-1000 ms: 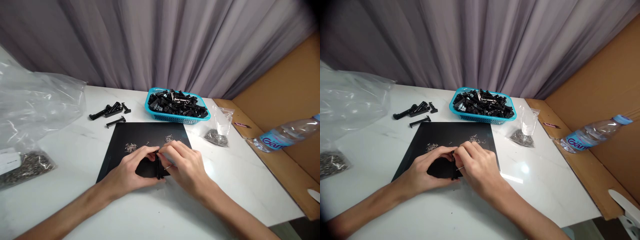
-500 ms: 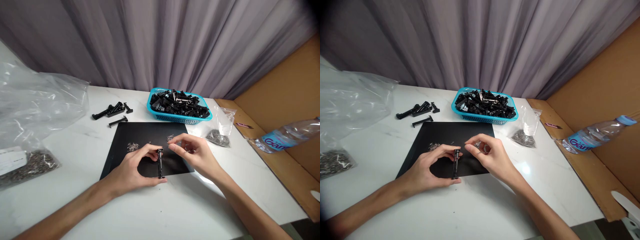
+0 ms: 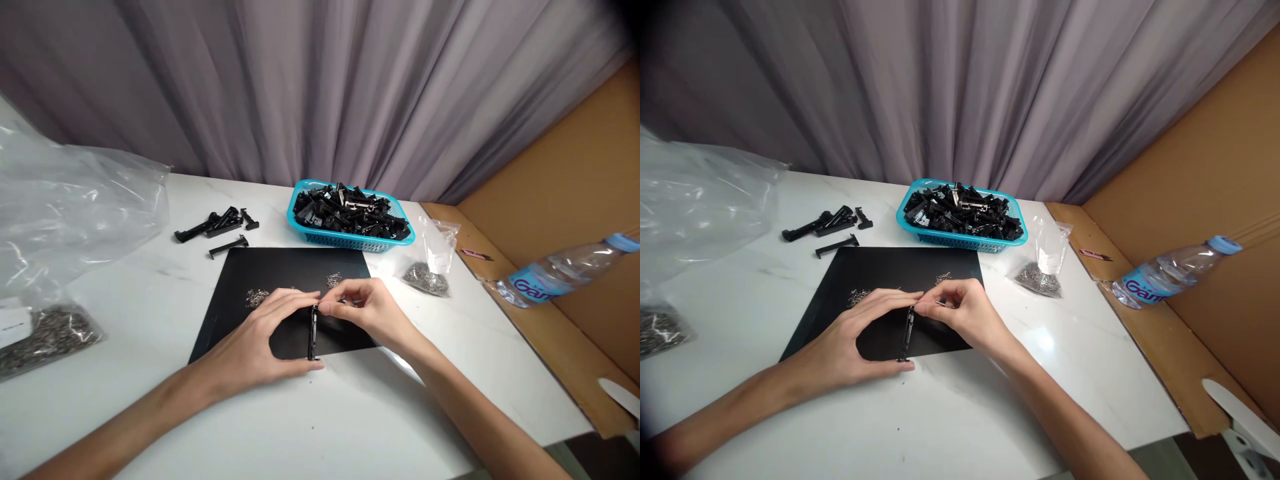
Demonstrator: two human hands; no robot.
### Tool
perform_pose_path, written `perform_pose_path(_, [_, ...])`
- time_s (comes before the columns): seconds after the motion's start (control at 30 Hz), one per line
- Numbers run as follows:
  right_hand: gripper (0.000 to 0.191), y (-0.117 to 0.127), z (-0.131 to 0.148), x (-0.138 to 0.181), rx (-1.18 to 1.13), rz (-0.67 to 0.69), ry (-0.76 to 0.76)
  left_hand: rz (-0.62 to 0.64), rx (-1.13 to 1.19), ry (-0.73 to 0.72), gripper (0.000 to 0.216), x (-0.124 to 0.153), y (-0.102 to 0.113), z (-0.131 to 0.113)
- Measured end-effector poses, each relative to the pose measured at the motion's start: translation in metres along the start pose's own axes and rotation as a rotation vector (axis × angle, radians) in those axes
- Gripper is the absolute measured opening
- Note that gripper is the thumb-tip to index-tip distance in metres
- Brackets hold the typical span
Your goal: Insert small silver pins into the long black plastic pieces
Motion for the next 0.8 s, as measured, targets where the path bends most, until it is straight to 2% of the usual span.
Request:
perform_pose_path(0.3, [0.038, -0.004, -0.008, -0.002, 0.097, 0.024, -0.054, 0.091, 0.023, 0.14, 0.069, 0.001, -0.01, 0.012])
perform_pose_path(0.6, [0.043, -0.007, -0.02, -0.006, 0.094, 0.015, -0.068, 0.057, 0.079, 0.108, 0.067, 0.0, -0.009, 0.01])
perform_pose_path(0.8, [0.037, -0.008, -0.005, -0.002, 0.216, 0.029, -0.035, 0.068, 0.042, 0.163, 0.069, 0.001, -0.01, 0.011])
Point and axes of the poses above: each hand's wrist, its own x-axis away from the middle knuckle, its own y-axis out of the back of the hand, z = x × y, the point moved 10 cm from there along -x, towards the middle knuckle, and after that the axes turned 10 degrees about z, right-handed, at the moved point
